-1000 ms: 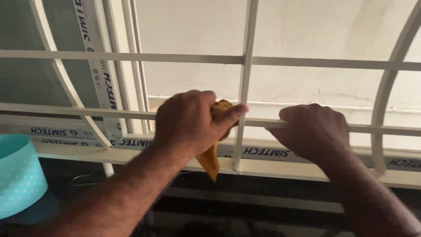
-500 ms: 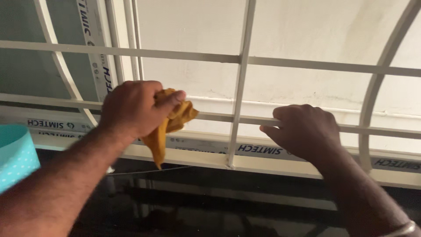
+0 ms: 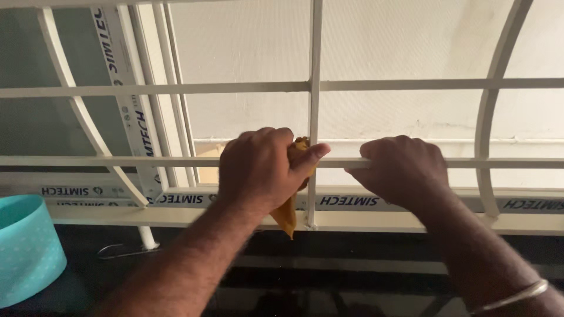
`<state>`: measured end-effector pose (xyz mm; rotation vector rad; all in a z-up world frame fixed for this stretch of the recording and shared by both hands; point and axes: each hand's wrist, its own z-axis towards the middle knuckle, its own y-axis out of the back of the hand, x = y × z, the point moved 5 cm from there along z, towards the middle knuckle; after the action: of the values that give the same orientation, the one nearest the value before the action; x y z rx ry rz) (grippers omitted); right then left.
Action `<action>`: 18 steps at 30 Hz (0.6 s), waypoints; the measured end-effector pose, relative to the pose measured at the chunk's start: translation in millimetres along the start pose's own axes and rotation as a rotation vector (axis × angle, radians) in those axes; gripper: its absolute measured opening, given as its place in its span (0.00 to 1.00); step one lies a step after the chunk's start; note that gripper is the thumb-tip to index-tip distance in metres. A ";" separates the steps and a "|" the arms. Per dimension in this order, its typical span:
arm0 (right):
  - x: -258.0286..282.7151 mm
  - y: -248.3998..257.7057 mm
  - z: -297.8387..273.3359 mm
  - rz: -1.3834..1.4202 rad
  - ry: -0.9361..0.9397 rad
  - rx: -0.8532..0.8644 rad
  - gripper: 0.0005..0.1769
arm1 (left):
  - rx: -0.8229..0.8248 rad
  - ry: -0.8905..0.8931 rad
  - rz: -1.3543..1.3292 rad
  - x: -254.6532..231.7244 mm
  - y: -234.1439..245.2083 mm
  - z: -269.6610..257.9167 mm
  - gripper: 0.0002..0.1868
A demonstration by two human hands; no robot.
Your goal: The person wipes the white metal window grille and the adjacent window sill using a yellow cloth. The person systematically cleans the horizontal and vertical bars of the grille and the sill beneath it.
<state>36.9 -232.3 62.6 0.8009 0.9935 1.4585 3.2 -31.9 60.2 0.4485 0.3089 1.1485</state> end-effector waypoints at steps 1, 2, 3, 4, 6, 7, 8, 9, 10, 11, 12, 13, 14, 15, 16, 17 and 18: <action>0.1 -1.6 0.2 0.000 0.003 0.024 0.23 | 0.000 -0.036 -0.028 7.4 -1.8 -1.6 0.35; 0.3 -3.2 0.2 -0.001 0.006 0.049 0.24 | 0.001 -0.071 -0.057 15.9 -0.8 -4.1 0.34; -0.5 -3.5 0.3 -0.001 0.006 0.058 0.24 | 0.039 -0.017 -0.019 28.8 0.2 -6.3 0.34; -1.1 -3.8 0.3 -0.001 0.006 0.068 0.24 | 0.078 0.038 0.020 43.0 5.4 -7.2 0.34; -1.3 -3.3 0.1 -0.011 0.011 0.063 0.24 | 0.125 0.133 0.095 69.0 22.4 -11.7 0.33; -0.5 -2.0 0.2 -0.016 0.015 0.046 0.24 | 0.133 0.169 0.136 81.4 34.6 -14.7 0.33; 0.1 -0.5 0.0 -0.021 0.018 0.028 0.24 | 0.102 0.182 0.173 91.7 47.2 -17.9 0.32; 0.2 0.3 -0.8 -0.013 0.014 0.021 0.24 | 0.071 0.191 0.210 99.9 56.6 -20.0 0.32; 0.6 0.8 -1.5 -0.005 0.010 0.014 0.24 | 0.067 0.203 0.220 106.9 61.6 -22.3 0.32; 0.2 0.8 -3.0 0.003 0.004 0.008 0.24 | 0.065 0.212 0.229 112.0 63.7 -24.9 0.32; 0.4 1.4 -4.2 0.007 0.010 -0.008 0.23 | 0.062 0.222 0.238 115.3 63.0 -27.3 0.33; 0.9 2.2 -4.4 0.013 0.016 -0.027 0.23 | 0.057 0.241 0.282 117.4 61.6 -27.7 0.34; 0.7 3.5 -4.3 0.019 0.021 -0.046 0.23 | 0.051 0.259 0.326 116.4 58.1 -27.2 0.35; -0.5 4.4 -3.1 0.036 0.008 -0.043 0.21 | 0.042 0.275 0.371 113.5 54.3 -24.0 0.36; -1.6 5.3 -1.6 0.052 -0.006 -0.039 0.19 | 0.051 0.293 0.363 108.7 50.5 -20.5 0.37; -2.5 4.5 -1.7 0.069 -0.018 -0.031 0.17 | 0.065 0.312 0.356 101.1 45.7 -19.0 0.38; -3.0 4.3 -2.0 0.058 -0.010 -0.033 0.18 | 0.080 0.332 0.349 91.7 41.2 -17.2 0.39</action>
<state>33.7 -235.5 65.9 0.8182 0.9428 1.5150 -2.6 69.9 64.8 0.3894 0.5832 1.5597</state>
